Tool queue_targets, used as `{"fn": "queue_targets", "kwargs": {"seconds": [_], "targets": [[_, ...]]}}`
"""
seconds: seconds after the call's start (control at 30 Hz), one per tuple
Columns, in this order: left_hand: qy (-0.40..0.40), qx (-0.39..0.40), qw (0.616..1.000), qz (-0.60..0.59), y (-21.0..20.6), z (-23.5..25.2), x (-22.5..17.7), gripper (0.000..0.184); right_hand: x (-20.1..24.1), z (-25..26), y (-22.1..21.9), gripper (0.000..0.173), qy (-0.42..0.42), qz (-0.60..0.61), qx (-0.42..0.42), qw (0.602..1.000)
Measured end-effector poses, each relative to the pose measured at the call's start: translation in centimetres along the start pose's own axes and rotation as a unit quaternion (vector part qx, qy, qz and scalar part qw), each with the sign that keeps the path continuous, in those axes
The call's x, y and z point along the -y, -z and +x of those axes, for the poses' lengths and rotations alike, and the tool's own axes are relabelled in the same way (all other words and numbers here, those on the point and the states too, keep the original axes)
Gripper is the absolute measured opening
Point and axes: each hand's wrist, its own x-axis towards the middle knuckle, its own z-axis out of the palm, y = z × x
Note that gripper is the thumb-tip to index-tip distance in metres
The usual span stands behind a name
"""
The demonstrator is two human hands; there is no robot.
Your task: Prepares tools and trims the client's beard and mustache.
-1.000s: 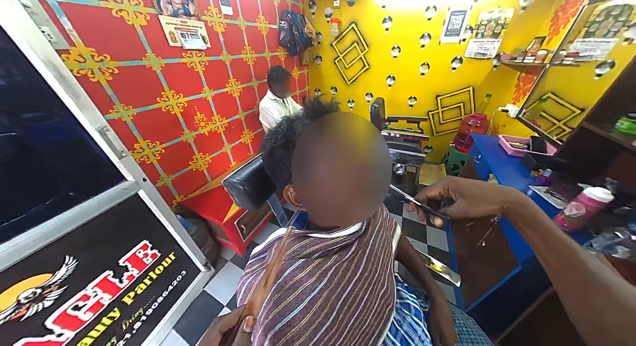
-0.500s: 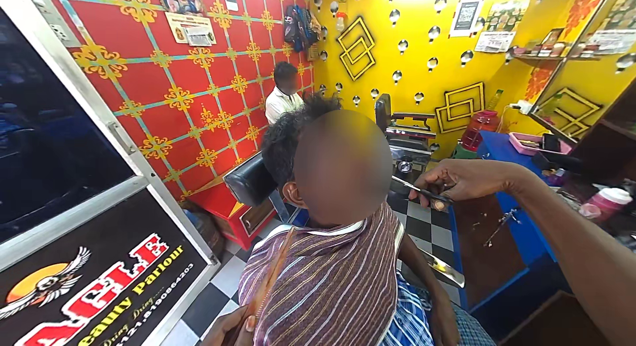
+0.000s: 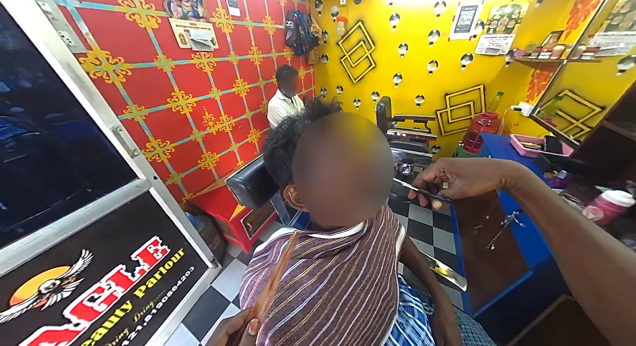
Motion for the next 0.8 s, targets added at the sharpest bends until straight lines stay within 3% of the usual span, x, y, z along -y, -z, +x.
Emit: {"fn": "queue_targets", "kwargs": {"seconds": [0.37, 0.43, 0.57, 0.67, 0.73, 0.8], "targets": [[0.007, -0.001, 1.0, 0.0, -0.3, 0.0, -0.3, 0.017, 1.0, -0.6, -0.9, 0.027, -0.003, -0.013, -0.02, 1.0], [-0.002, 0.004, 1.0, 0.007, -0.5, 0.1, -0.5, 0.016, 1.9, -1.0, -3.4, 0.027, 0.009, -0.035, -0.045, 0.998], [-0.088, 0.056, 0.993, 0.059, -2.2, 1.0, -1.7, 0.018, 3.8, 0.1, -12.7, 0.024, 0.143, -0.047, -0.089, 0.985], [-0.134, 0.126, 0.983, 0.018, -4.4, 1.9, -4.1, 0.016, 4.2, 1.7, -19.7, 0.026, 0.113, -0.056, -0.188, 0.974], [-0.166, 0.128, 0.978, 0.011, -5.6, 3.4, -5.7, 0.016, 3.8, 2.5, -22.6, 0.023, 0.117, 0.022, -0.247, 0.962], [-0.211, 0.077, 0.974, 0.04, -6.6, 5.7, -6.8, 0.017, 3.3, 3.0, -24.6, 0.025, 0.147, 0.132, -0.289, 0.937]]}}
